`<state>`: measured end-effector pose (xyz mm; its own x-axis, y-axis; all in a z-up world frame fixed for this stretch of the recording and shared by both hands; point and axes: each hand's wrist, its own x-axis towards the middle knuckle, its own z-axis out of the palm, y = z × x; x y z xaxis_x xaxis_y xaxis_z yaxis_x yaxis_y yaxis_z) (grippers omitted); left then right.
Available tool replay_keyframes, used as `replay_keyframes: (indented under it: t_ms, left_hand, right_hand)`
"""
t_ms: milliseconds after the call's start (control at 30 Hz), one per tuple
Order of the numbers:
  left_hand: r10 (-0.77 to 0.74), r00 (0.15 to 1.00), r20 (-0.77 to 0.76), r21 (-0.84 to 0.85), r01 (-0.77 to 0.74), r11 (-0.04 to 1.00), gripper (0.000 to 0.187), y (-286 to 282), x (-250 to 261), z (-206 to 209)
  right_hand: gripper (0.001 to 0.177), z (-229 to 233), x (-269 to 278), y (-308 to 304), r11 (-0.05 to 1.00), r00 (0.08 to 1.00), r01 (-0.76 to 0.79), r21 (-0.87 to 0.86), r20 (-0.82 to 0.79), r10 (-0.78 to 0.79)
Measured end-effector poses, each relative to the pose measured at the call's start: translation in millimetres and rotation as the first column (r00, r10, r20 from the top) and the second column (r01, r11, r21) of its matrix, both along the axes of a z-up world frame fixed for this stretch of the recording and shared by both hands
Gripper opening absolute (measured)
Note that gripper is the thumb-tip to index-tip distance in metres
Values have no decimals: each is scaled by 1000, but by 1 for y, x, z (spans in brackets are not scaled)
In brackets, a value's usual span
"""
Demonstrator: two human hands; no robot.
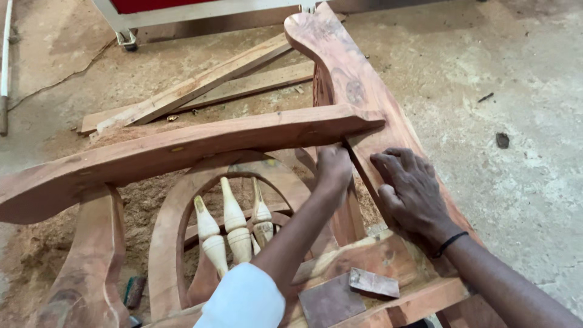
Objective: The person sands the wooden frame of a chair back with sandpaper. They move their hands across the wood surface and into the spaces between the decorative spindles while handling small strips and blocks of sandpaper.
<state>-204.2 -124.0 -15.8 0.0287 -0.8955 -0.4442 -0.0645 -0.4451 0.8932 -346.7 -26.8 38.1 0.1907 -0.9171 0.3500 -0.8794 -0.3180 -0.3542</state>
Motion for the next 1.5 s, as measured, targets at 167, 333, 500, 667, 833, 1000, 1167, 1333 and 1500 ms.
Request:
replay_keyframes:
  t_ms: [167,333,500,667,833,1000,1167,1333,1500]
  left_hand:
    - [-50,999,10,33,49,998,28,17,7,-4]
    - [-129,989,68,-53,133,990,26,30,2,-2]
    - [21,935,-353,132,28,991,13,37,12,-3]
    - [-16,980,-198,94,36,995,12,22,11,-12]
    - [111,836,-537,106,-64,992,13,4,-2,-48]
    - [276,751,-600,259,-143,955,19,12,-11,-70]
    - [316,720,-618,328,-130,936,13,5,-13,-51]
    - [135,871,-472,190,-49,981,15,31,-11,-35]
    - [211,900,-381,250,-119,961,15,5,-2,-12]
  right_hand:
    - [56,-3,1,2,1000,1000,-5,10,-1,5]
    - [57,-5,-1,0,999,1000,-19,-32,-12,18]
    - [58,-11,-2,-1,1000,1000,11,7,-6,-11]
    - [56,-11,-5,0,1000,999,20,-15,37,-19]
    - [54,-11,-5,-1,999,998,48,-2,48,-47]
    - [55,-13,-5,-2,999,998,51,-2,48,-51]
    - [53,-12,-4,-2,998,997,57,-6,53,-57]
    - [53,-12,-3,0,999,999,30,-26,31,-29]
    - [54,-9,0,1,999,999,32,-4,38,-32]
